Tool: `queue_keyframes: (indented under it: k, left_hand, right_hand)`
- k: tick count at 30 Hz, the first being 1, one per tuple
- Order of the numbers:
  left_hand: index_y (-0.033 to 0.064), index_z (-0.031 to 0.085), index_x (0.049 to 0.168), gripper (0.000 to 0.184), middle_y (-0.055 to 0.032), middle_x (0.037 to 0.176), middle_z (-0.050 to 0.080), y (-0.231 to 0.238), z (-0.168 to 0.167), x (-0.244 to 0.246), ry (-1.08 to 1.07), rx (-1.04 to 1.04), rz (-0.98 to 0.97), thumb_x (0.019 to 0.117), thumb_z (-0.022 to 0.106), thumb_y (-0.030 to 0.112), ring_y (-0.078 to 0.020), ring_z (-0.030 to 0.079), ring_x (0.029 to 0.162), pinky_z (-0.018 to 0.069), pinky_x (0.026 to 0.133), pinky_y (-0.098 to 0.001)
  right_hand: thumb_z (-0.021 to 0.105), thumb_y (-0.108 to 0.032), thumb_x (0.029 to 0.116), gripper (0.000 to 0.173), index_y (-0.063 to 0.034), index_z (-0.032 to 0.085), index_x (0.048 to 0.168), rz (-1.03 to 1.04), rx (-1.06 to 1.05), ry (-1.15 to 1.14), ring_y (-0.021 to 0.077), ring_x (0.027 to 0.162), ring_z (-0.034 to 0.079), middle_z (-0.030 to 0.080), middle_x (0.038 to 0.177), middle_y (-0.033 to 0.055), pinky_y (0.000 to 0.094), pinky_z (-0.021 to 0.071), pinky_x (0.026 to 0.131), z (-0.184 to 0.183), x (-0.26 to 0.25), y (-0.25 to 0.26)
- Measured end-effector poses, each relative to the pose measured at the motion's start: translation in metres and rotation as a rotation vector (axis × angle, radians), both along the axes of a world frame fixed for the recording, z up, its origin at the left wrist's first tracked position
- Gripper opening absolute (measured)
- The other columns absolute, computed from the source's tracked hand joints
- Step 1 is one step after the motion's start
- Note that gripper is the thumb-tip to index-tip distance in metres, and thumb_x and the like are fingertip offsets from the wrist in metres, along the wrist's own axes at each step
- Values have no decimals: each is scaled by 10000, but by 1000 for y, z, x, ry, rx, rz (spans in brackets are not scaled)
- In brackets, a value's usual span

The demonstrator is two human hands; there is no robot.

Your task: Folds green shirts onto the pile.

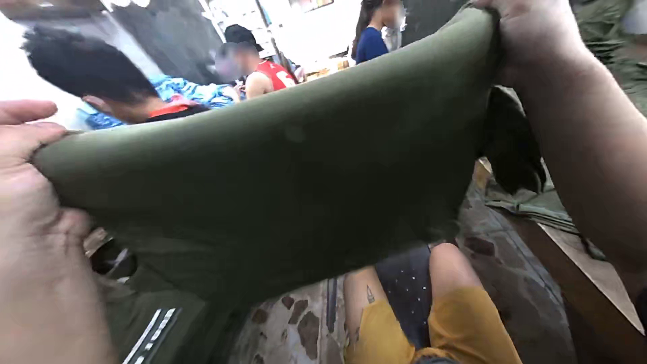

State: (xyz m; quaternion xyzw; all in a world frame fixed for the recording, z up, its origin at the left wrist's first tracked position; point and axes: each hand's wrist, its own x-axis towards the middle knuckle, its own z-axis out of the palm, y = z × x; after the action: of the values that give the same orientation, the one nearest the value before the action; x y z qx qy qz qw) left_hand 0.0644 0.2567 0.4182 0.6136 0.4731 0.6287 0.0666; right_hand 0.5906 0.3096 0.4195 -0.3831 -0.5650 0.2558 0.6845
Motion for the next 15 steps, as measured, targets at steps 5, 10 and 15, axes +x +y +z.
queue_keyframes:
  k: [5, 10, 15]
  left_hand:
    - [109, 674, 1173, 256, 21, 1102, 675, 58, -49, 85, 50, -281, 103, 927, 604, 129, -36, 629, 933, 544, 827, -311]
    - [91, 712, 1165, 260, -110, 1155, 690, 140, -76, 118, 84, -412, 95, 927, 607, 106, -191, 649, 1008, 525, 882, -477]
    - [98, 731, 1129, 251, -184, 1161, 695, 152, -46, 127, 339, -369, 128, 961, 553, 155, -324, 650, 1095, 473, 924, -628]
  right_hand:
    - [579, -147, 994, 504, -96, 469, 1483, -200, -366, -338, 272, 1119, 644, 581, 1374, 175, 507, 548, 918, -58, 52, 54]
    - [631, -118, 939, 543, -94, 519, 1470, -360, -554, -387, 379, 1273, 566, 571, 1405, 222, 624, 462, 1010, -100, 86, 120]
    - [621, -148, 940, 593, -112, 469, 1512, -438, -505, -438, 369, 1350, 514, 543, 1459, 199, 620, 426, 1065, -82, 103, 119]
